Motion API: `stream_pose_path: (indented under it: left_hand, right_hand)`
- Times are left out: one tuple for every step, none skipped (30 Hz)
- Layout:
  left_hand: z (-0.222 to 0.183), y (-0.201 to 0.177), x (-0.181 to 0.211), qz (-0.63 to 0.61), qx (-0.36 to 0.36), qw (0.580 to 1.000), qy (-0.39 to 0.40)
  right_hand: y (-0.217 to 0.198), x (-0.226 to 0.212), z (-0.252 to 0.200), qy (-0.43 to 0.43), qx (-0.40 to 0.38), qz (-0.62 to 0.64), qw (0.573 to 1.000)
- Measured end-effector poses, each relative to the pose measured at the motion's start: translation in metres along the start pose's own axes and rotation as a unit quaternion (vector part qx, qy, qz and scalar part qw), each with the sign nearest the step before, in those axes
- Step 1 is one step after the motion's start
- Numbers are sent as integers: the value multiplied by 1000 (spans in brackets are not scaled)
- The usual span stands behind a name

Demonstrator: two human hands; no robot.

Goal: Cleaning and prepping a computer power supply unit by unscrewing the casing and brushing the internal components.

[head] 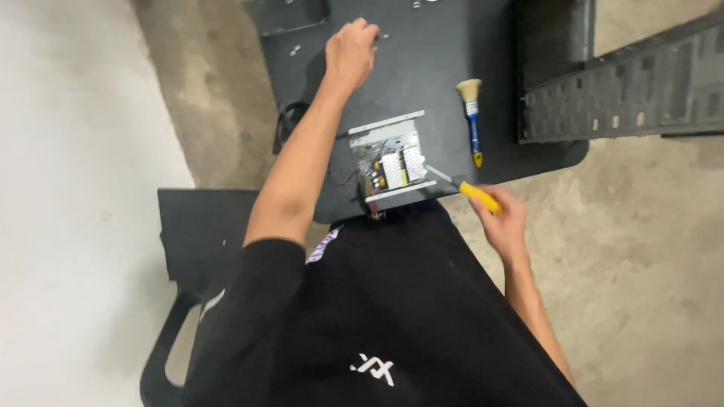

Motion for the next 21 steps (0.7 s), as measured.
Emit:
stream_pose_path:
  left_hand:
    - [7,26,-1,-3,-1,1000,8]
    - [17,53,-5,66,-26,998,-1]
    - [27,80,-8,135,-49,990,-10]
    - [29,86,-6,130,-51,990,-3]
    - [31,93,-6,142,-61,988,-20]
    - [30,99,-10,155,-71,985,-38]
    - [29,101,-6,153,-73,985,-33]
    - [28,97,-4,168,-38,985,-31]
    - [26,92,-2,182,-4,983,-29]
    - [28,96,0,181,-3,983,-30]
    - [28,96,1,198,13,979,-38]
    - [24,96,0,215,29,975,-49]
    - [24,86,4,215,27,975,-52]
    - [23,74,4,160,37,984,-72]
    - [21,60,3,105,47,989,-92]
    - [12,17,17,108,51,988,-96]
    - [2,-26,26,-113,69,982,-136]
    - [-10,-65,37,-329,86,926,-167]
    - [-27,-103,50,-327,90,926,-168]
    - [-46,-129,67,-509,33,845,-161]
    - [-66,-157,89,-670,-24,728,-145]
  right_hand:
    - [-5,9,-15,5,8,0,1000]
    - [-13,20,-29,44,36,13,998]
    - [-20,32,-44,83,65,27,994]
    - [-26,24,-51,89,71,26,993]
    - [-31,20,-60,120,90,47,988]
    - [-35,16,-69,150,107,70,980]
    - [-38,20,-75,154,111,70,979]
    - [-41,23,-78,150,114,81,979]
    - [-43,25,-82,147,117,92,978]
    - [-46,25,-80,147,117,91,978]
    - [-48,24,-80,153,112,71,979]
    - [-50,23,-80,160,104,51,980]
    - [-50,15,-74,160,102,49,981]
    - [-50,4,-66,128,95,43,986]
    - [-50,-8,-59,96,87,37,991]
    - [-49,-20,-49,90,85,37,992]
    - [-47,-38,-39,36,75,36,996]
    - [-45,-57,-32,-17,66,36,997]
    - [-43,-72,-21,-22,64,37,997]
    - [-41,-97,-12,-98,59,45,992]
    - [-38,-121,-6,-174,54,54,982]
Point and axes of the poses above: each hand's wrist, its own z-axis towards the middle knuckle, its own y-axis out of the palm, x = y × z, the point moved 6 cm from there along z, towards the middle knuckle, and after that the axes turned 11 degrees about z, right-handed, at the moved point
